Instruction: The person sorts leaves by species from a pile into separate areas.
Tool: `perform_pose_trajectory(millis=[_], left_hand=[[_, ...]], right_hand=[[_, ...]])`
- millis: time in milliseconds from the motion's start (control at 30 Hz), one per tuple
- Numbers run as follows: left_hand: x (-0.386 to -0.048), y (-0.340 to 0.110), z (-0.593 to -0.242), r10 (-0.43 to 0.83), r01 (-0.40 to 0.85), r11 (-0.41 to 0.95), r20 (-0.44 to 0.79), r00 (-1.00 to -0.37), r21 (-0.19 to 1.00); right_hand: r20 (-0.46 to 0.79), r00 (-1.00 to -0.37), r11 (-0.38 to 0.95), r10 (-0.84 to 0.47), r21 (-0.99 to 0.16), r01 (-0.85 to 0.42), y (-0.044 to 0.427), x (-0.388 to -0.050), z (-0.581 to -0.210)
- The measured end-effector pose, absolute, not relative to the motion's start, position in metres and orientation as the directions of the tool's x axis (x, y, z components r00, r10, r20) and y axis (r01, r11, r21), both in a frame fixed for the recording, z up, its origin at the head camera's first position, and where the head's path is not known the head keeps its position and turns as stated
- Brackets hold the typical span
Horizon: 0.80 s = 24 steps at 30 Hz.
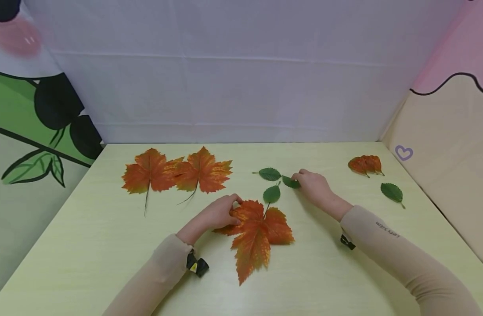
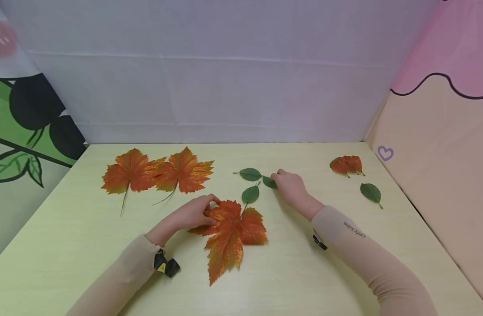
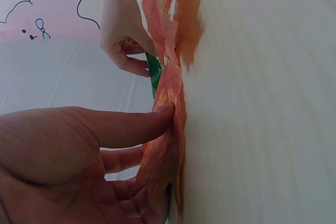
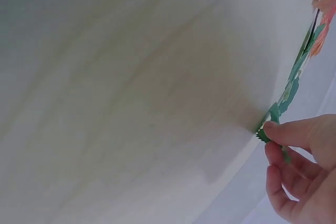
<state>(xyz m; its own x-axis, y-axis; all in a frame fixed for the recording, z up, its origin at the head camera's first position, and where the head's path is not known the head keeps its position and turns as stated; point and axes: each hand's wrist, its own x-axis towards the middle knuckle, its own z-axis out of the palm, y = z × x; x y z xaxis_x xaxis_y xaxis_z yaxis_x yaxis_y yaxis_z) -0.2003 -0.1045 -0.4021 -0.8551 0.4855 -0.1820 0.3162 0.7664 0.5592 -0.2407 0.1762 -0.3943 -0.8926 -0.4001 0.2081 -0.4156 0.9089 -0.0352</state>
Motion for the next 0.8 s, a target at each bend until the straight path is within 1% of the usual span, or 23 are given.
perform_pose_trajectory(millis=[133, 267, 567, 800], left_hand=[[-0.200, -0.104, -0.402, 0.479, 0.307, 0.769, -0.186, -0.858, 0.561], [-0.200, -0.103, -0.403, 0.475, 0.301, 0.769, -0.189, -0.859, 0.564], [-0.199, -0.104, -0.403, 0.476, 0.304, 0.763, -0.178, -0.861, 0.571], [-0.200, -0.105, -0.404, 0.479, 0.310, 0.760, -0.170, -0.861, 0.571]], right_hand=[[0.240, -0.881, 0.905, -0.407, -0.020, -0.424, 0.179, -0.241, -0.395], [0.274, -0.883, 0.914, -0.382, -0.025, -0.404, 0.184, -0.240, -0.394], [0.321, -0.901, 0.938, -0.291, -0.090, -0.335, 0.205, -0.237, -0.392], [0.302, -0.930, 0.951, -0.207, -0.163, -0.264, 0.229, -0.228, -0.389]])
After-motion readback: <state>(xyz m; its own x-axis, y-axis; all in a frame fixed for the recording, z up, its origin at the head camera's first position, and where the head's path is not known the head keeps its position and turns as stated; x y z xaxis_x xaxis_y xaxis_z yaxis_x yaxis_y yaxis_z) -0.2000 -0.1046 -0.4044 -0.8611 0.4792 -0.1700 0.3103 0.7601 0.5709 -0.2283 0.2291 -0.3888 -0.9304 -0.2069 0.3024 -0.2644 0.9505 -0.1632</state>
